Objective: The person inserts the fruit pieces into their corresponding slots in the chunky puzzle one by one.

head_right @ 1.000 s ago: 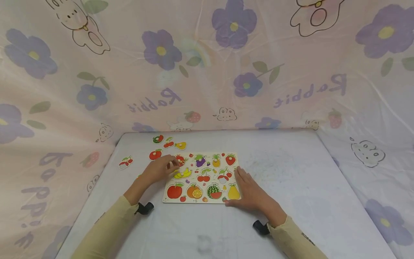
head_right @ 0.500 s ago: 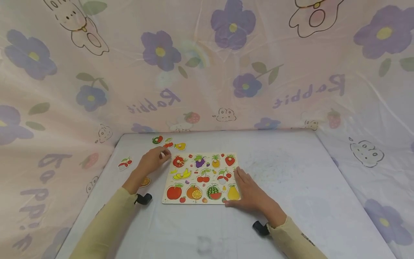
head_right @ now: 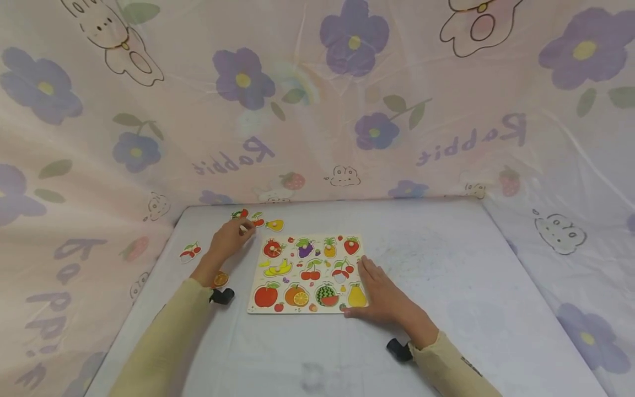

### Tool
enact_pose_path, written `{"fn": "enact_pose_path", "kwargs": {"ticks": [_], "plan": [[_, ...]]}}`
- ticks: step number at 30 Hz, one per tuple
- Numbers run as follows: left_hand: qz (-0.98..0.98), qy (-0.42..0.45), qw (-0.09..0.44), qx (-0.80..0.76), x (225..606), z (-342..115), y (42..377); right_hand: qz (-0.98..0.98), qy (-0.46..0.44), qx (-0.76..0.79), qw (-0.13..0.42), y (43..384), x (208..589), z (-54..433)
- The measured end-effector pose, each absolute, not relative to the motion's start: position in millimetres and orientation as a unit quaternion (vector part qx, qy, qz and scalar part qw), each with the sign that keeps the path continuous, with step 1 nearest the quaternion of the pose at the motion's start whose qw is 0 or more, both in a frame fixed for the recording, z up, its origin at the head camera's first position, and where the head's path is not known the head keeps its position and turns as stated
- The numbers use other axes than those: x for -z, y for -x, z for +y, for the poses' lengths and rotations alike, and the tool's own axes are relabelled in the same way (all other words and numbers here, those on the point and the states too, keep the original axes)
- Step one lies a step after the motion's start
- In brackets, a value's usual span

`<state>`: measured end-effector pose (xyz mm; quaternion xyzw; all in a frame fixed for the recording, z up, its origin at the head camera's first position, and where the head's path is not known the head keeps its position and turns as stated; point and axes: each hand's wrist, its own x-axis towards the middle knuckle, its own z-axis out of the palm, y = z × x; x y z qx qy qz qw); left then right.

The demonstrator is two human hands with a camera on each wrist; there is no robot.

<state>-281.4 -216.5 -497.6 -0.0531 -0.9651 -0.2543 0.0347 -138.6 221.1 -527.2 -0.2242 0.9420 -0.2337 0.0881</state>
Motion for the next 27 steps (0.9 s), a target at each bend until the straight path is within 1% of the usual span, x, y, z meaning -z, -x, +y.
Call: {"fn": "enact_pose_path", "kwargs": {"ticks": [6,11,17,27], "plan": [[-0.966,0.051,0.051,0.248,499.0,-216.9,289.7,0.942,0.220,0.235,0.092,137.9,526.0,220.4],[-0.968,0.049,0.046,0.240,497.9,-213.6,294.8,0.943,0.218,0.233,0.098,137.7,526.6,221.0],[-0.974,0.047,0.043,0.216,498.4,-211.3,303.6,0.944,0.220,0.228,0.093,138.3,527.8,221.7],[-0.980,0.032,-0.007,0.195,495.6,-214.7,316.6,0.943,0.222,0.228,0.095,138.7,527.5,221.6]]}}
